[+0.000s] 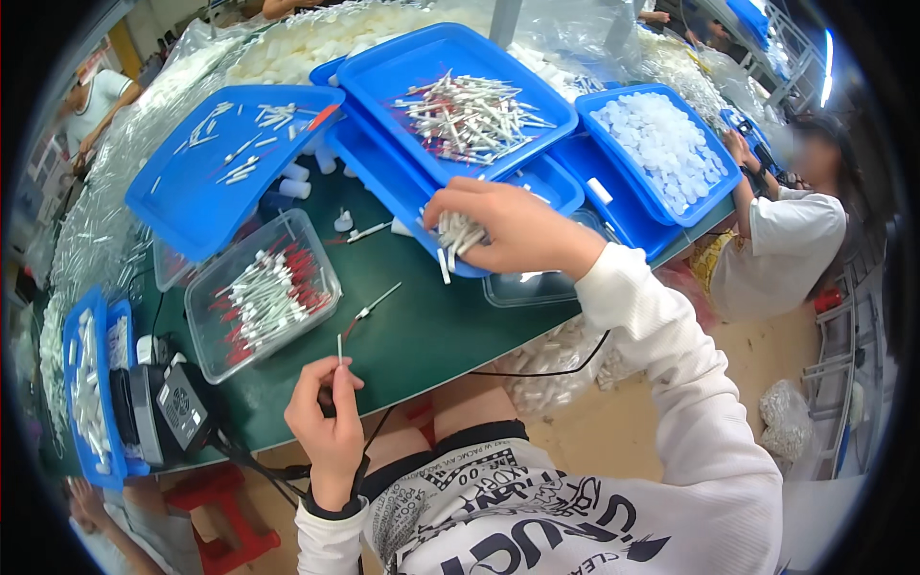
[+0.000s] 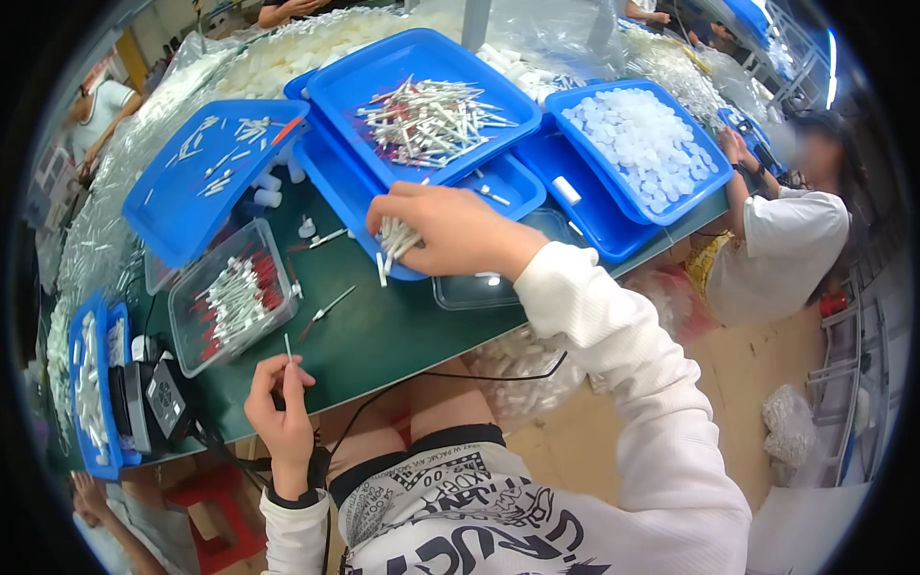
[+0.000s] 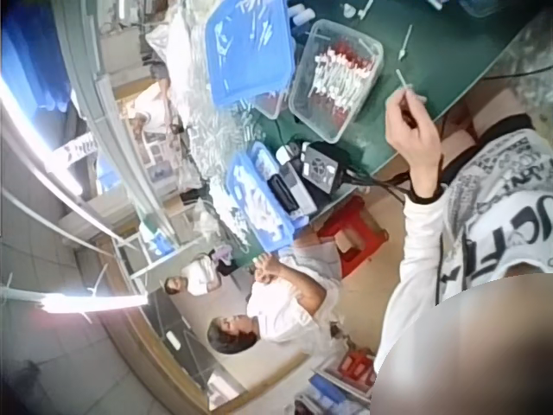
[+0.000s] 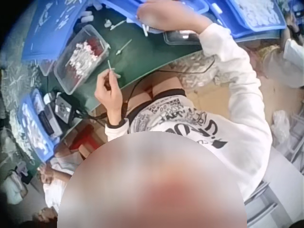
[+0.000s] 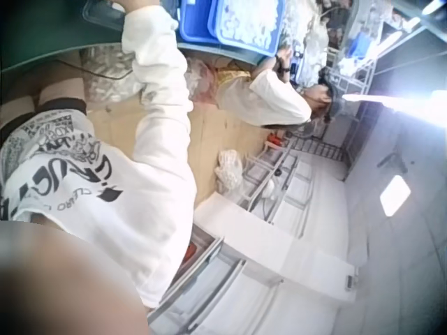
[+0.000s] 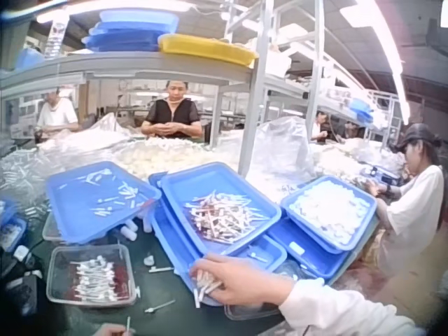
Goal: The person assembles small white cylindrical components with red-tipped wires by hand, inserting the wire into the cylinder and placing the finished units into a blue tray. The person occasionally reaches for more parts from nearby trays and bags.
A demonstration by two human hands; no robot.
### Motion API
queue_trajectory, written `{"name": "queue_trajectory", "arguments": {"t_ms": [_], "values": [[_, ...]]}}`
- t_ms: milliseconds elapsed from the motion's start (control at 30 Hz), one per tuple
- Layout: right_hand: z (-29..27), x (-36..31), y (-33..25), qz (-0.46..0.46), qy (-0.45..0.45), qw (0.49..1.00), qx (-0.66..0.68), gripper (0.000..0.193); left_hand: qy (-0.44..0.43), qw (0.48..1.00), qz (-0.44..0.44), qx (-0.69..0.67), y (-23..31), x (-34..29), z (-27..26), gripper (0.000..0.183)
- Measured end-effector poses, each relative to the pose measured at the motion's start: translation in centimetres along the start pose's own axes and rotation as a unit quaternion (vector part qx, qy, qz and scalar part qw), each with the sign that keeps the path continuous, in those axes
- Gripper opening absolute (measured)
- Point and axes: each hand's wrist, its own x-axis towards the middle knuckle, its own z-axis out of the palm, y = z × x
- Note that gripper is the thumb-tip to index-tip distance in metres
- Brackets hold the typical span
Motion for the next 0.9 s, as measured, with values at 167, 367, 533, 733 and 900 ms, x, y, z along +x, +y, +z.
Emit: {"name": "queue_trajectory", "arguments": {"t_ms": [167,367,533,733,900], "values": [[-0.5,-0.1,-1.1,-0.001,0.052,0.997,-0.056,0.033,-0.071,0.989,-0.064,-0.11,3.1,-0.7,-2.3,0.011],[0.2,-0.3,-0.6,-0.009,0.116,0.983,-0.143,0.013,-0.076,0.996,-0.044,-0.012,6.0,-0.4,-4.3,0.007],[1.2,-0.4,-1.5,0.024,0.171,0.972,-0.158,0.017,-0.114,0.992,-0.049,-0.023,5.0,1.0,-3.5,0.011],[2.4,-0.6,0.4,-0.059,0.213,0.963,-0.156,0.021,-0.118,0.991,-0.057,-0.027,4.9,1.4,-3.4,0.012],[0.9,-0.7,-0.6,-0.015,0.281,0.941,0.186,0.027,-0.11,0.991,-0.059,-0.056,5.2,1.6,-3.6,0.012]]}}
